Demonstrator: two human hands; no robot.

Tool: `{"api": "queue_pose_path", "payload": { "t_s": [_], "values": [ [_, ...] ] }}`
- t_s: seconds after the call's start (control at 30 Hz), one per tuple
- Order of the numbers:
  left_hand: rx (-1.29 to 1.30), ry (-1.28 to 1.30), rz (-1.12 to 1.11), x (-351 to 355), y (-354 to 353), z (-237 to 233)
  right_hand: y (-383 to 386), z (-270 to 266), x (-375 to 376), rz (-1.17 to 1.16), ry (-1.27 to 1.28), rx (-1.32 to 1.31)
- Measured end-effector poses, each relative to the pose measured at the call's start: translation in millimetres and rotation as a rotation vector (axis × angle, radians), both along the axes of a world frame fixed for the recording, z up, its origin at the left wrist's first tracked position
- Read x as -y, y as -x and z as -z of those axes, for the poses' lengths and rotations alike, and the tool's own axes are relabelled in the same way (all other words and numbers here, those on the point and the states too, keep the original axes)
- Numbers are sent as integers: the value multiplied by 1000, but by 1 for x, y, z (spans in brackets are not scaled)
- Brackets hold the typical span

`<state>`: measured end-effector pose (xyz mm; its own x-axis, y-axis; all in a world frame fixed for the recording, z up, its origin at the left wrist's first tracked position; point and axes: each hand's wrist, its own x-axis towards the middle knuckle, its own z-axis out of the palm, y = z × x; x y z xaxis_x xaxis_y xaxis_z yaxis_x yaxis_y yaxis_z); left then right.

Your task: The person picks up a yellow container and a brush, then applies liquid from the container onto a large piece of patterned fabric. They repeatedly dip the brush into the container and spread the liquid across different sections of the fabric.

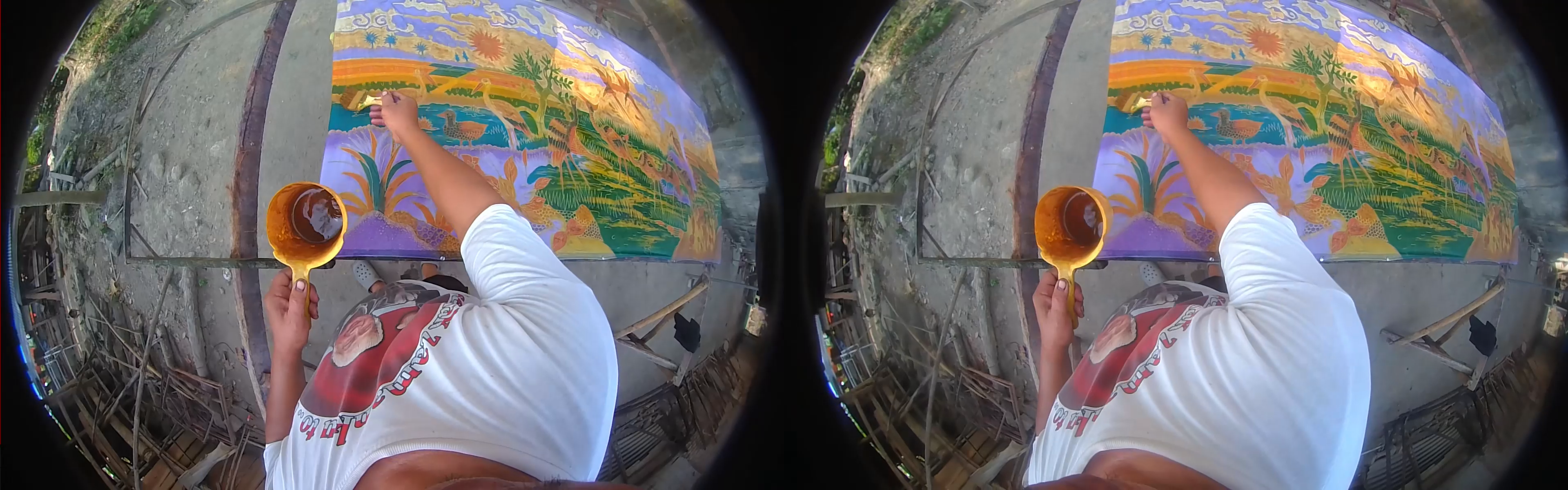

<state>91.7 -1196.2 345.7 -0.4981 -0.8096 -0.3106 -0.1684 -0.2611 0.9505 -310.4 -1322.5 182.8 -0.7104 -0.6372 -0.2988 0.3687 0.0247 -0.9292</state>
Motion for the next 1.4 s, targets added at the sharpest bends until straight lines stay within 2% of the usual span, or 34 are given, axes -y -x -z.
{"api": "queue_pose_path", "payload": {
  "t_s": [0.13, 0.27, 0.3, 0.4, 0.57, 0.6, 0.7, 0.73, 0.8, 0.83, 0.9, 0.93, 1.0, 1.03, 1.1, 1.13, 1.2, 1.23, 1.4],
  "values": [
    [-27, -10, -25, -7, -3, 2, -7, -17, 6, -144, -54, -52],
    [2, 1, -35, -8, -5, 3, -17, -14, 17, -82, -24, -44],
    [-9, 8, -31, -5, -4, 4, -26, -21, 22, -134, -33, -56],
    [25, -11, -35, 0, -7, 7, -47, -55, 15, -192, -37, -59],
    [68, -9, -38, 16, -1, 10, -41, -140, -47, -268, 257, -98],
    [63, -13, -32, 20, 2, 10, -42, -157, -62, -263, 253, -104],
    [120, 30, 34, 30, 18, 9, -53, -197, -98, -611, 311, -340],
    [116, 28, 44, 33, 24, 10, -60, -200, -103, -602, 306, -344],
    [112, 87, 116, 39, 38, 13, -73, -202, -106, -839, 179, -831],
    [104, 91, 123, 40, 46, 13, -77, -197, -103, -829, 173, -834],
    [106, 106, 133, 39, 65, 14, -80, -177, -103, -867, 25, -1286],
    [109, 122, 132, 40, 74, 14, -76, -172, -107, -855, 15, -1287],
    [103, 118, 140, 44, 88, 22, -66, -163, -113, -808, -50, -942],
    [99, 115, 135, 46, 96, 25, -61, -160, -118, -797, -58, -942],
    [82, 103, 145, 51, 110, 28, -48, -153, -132, -593, 2, -255],
    [66, 94, 142, 54, 118, 28, -40, -150, -139, -586, -2, -255],
    [49, 75, 122, 60, 130, 30, -24, -141, -149, -390, 200, -3],
    [43, 83, 114, 66, 134, 34, -14, -131, -150, -363, 311, 109],
    [68, 87, 71, 79, 142, 40, 33, -97, -154, -150, 488, 292]
  ]
}}
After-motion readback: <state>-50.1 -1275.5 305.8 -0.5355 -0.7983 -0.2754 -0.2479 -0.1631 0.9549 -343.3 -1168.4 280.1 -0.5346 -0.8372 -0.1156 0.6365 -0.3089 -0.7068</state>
